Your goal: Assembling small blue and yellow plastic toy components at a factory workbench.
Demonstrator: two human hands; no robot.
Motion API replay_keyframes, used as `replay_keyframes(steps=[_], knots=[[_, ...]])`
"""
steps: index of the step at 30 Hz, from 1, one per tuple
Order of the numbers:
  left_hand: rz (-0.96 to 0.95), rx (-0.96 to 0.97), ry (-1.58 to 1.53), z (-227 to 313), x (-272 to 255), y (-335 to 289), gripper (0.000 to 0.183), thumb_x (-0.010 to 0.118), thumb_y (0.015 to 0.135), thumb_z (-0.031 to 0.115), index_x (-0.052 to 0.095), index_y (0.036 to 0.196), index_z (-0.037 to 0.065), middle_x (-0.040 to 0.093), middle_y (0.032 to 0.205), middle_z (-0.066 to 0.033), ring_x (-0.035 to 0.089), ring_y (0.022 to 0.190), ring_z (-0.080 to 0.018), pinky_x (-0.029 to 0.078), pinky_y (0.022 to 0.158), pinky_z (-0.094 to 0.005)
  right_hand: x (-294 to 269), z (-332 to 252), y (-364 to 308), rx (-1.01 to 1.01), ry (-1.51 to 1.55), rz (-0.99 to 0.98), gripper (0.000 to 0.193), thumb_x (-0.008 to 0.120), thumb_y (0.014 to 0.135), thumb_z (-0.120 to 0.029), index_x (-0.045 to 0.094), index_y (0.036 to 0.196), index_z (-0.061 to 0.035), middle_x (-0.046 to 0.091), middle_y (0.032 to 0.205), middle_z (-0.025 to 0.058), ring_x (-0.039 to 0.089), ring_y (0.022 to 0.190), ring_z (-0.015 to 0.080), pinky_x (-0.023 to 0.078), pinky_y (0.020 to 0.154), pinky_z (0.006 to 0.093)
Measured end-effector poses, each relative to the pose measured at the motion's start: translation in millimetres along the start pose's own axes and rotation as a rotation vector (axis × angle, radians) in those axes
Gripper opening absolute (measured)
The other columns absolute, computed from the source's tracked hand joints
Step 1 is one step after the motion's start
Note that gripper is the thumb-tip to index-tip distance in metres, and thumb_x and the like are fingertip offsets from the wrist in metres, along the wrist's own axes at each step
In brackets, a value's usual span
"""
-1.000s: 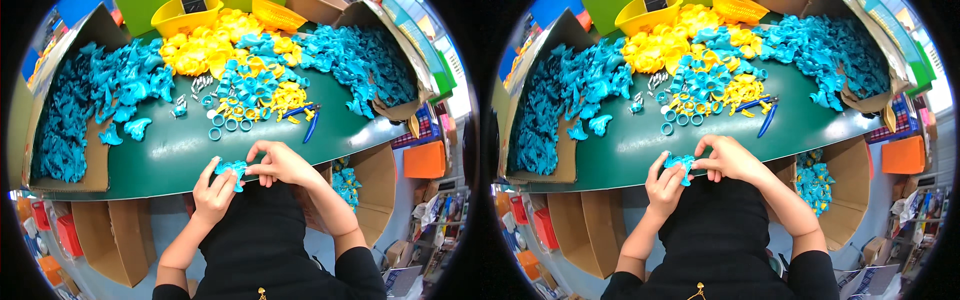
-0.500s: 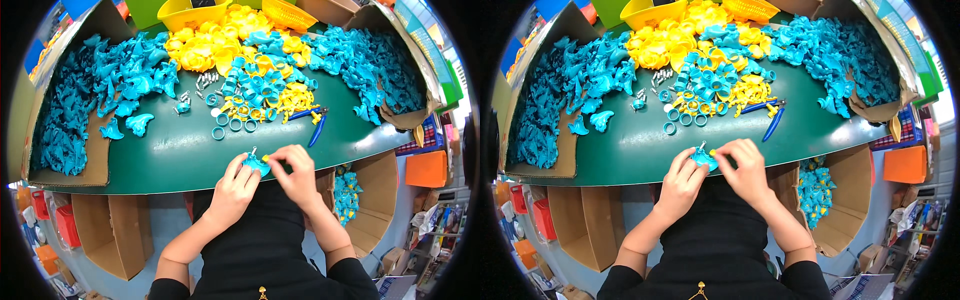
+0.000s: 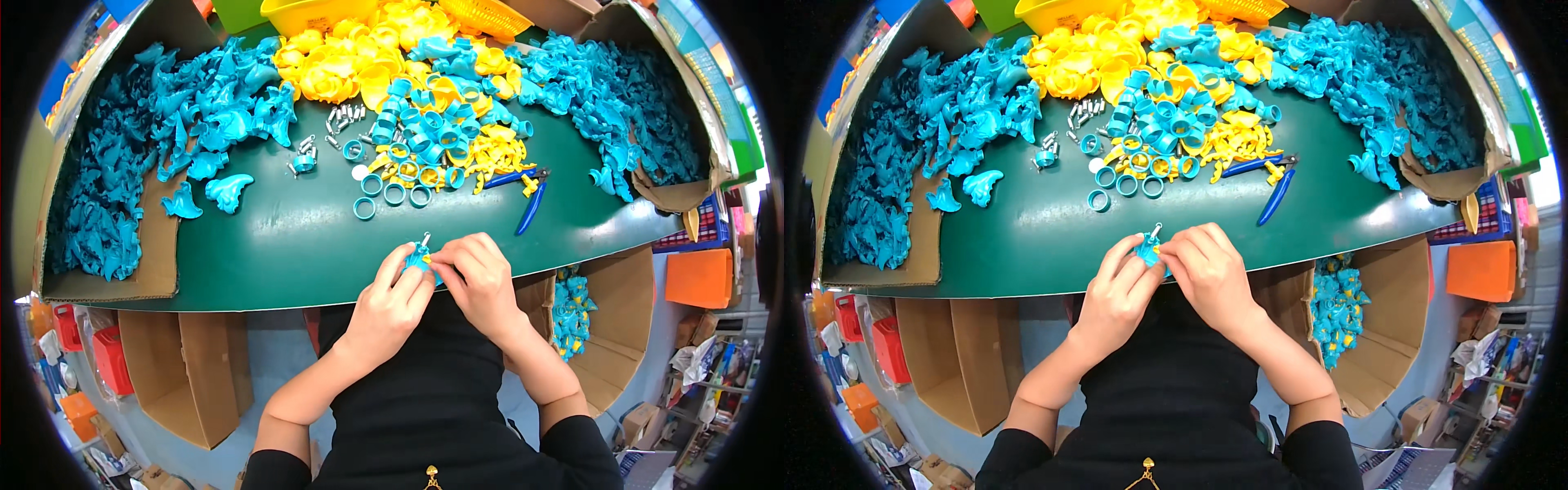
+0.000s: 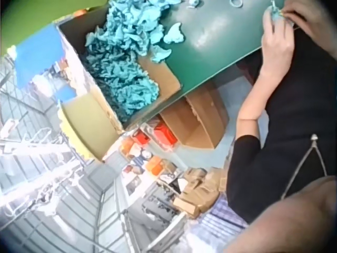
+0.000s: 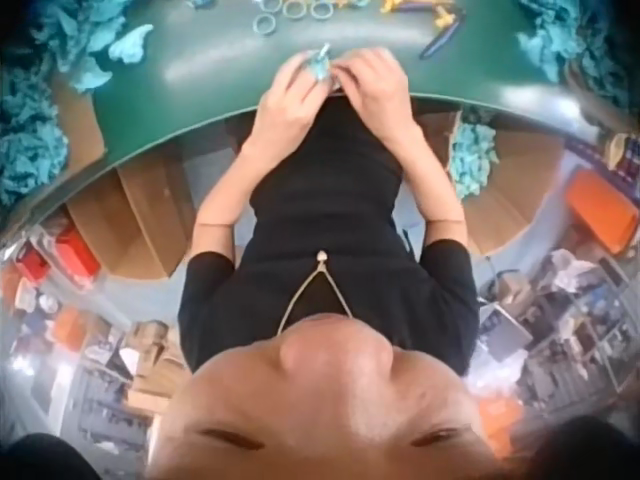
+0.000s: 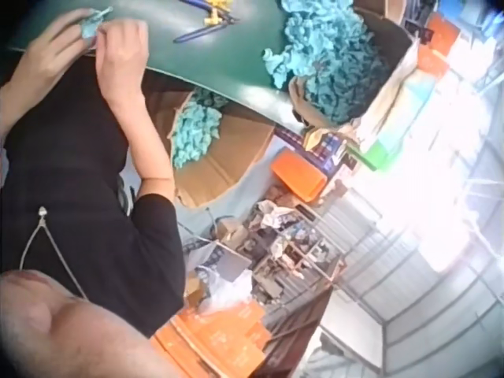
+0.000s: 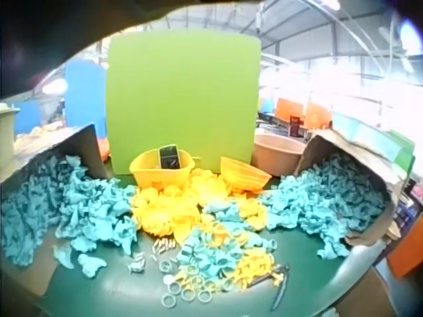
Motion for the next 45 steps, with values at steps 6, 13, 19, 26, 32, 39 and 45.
replay_keyframes(steps=[6,13,19,26,32,39,45], knots=[[-0.046,-0.034,-0.050,-3,2,1,0.020,0.071,0.077,-0.001,0.069,0.097,0.000,0.060,0.089,-0.0100,0.061,0.111,-0.0322,0.058,0.079,-0.0359,0,9,-5,0.057,0.048,0.079,0.018,0.078,0.073,0.003,0.068,0.087,-0.0028,0.066,0.082,0.0087,0.062,0.079,0.0269,0.050,0.068,0.0363],[-0.014,-0.005,-0.008,-5,1,-1,0.017,0.067,0.078,-0.001,0.067,0.094,-0.001,0.057,0.091,-0.0094,0.060,0.116,-0.0305,0.058,0.078,-0.0307,2,4,-5,-0.035,0.009,0.009,0.023,0.077,0.075,0.001,0.069,0.096,-0.0024,0.065,0.088,0.0080,0.061,0.082,0.0272,0.051,0.070,0.0365],[-0.046,-0.001,-0.043,-10,-5,-1,0.016,0.066,0.077,0.000,0.067,0.093,0.000,0.059,0.093,-0.0089,0.058,0.119,-0.0307,0.056,0.082,-0.0355,-2,2,3,0.002,0.048,-0.219,0.015,0.071,0.085,-0.011,0.073,0.098,-0.0044,0.065,0.085,0.0087,0.060,0.082,0.0292,0.049,0.080,0.0385],[-0.043,-0.103,0.140,-4,-22,-13,0.020,0.070,0.075,0.005,0.065,0.095,0.005,0.064,0.107,-0.0082,0.055,0.121,-0.0344,0.050,0.093,-0.0437,39,36,199,-0.206,-0.241,0.029,0.016,0.076,0.077,-0.014,0.073,0.092,-0.0081,0.061,0.099,0.0107,0.056,0.101,0.0293,0.051,0.080,0.0416],[0.025,-0.208,-0.093,-7,-8,-17,0.038,0.080,0.069,0.011,0.059,0.099,-0.002,0.062,0.103,-0.0153,0.053,0.121,-0.0449,0.048,0.102,-0.0476,71,63,234,-0.038,-0.536,-0.109,0.018,0.076,0.070,-0.012,0.069,0.085,-0.0058,0.062,0.101,0.0128,0.057,0.102,0.0335,0.052,0.086,0.0416],[0.111,-0.147,0.056,-14,-12,-25,0.035,0.075,0.070,0.009,0.068,0.103,0.003,0.066,0.107,-0.0092,0.053,0.112,-0.0330,0.048,0.088,-0.0422,14,20,171,-0.084,0.092,-0.087,0.027,0.054,0.093,-0.005,0.061,0.119,-0.0084,0.066,0.112,0.0128,0.060,0.105,0.0304,0.048,0.089,0.0379],[0.092,-0.072,0.015,-14,-11,-22,0.031,0.068,0.073,0.003,0.068,0.104,-0.003,0.068,0.109,-0.0123,0.060,0.084,-0.0240,0.053,0.074,-0.0343,15,20,72,0.316,0.612,-0.342,0.023,0.060,0.091,0.001,0.060,0.113,-0.0057,0.065,0.099,0.0010,0.057,0.087,0.0054,0.041,0.071,0.0231]])
Point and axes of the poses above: each hand's wrist, its own y-axis towards the middle knuckle, its own x-axis out of the palm, z = x × y, the point moved 7 cm from there along y, towards the middle knuckle
